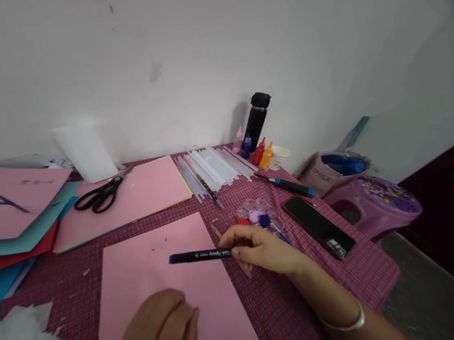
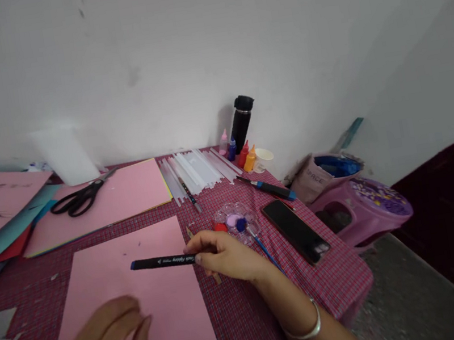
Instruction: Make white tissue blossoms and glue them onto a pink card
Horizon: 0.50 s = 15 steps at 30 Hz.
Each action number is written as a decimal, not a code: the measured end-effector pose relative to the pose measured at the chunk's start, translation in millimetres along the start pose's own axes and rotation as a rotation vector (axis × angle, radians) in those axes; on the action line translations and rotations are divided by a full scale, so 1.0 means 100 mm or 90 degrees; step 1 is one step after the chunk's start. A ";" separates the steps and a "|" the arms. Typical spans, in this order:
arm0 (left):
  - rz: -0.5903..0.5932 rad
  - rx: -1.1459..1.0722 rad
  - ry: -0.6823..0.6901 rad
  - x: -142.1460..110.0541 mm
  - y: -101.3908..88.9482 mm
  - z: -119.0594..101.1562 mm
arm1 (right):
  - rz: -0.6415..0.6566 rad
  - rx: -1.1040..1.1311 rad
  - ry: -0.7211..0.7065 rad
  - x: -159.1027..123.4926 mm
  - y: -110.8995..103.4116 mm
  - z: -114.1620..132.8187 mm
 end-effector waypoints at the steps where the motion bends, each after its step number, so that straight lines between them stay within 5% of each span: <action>1: -0.042 0.008 0.005 0.02 -0.10 0.00 | 0.003 -0.003 0.010 0.00 0.02 -0.01; 4: -0.028 0.088 0.041 0.08 -0.15 0.01 | 0.035 0.025 0.027 0.01 0.13 -0.05; 8: 0.158 0.138 0.071 -0.08 0.28 0.15 | 0.121 0.161 0.032 0.01 0.33 -0.13; 10: 0.167 0.137 0.012 -0.21 0.42 0.28 | 0.174 0.239 0.033 0.00 0.44 -0.13; 15: 0.222 -0.103 -0.107 -0.25 0.51 0.31 | 0.229 0.280 0.008 0.00 0.59 -0.09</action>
Point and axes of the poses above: each hand's wrist, its own x-axis towards the middle knuckle, its own y-axis out of the palm, z = x × y, the point moved 7 cm from there along x, towards the middle knuckle, and after that the axes turned 8 degrees about x, right-handed, at the moved point
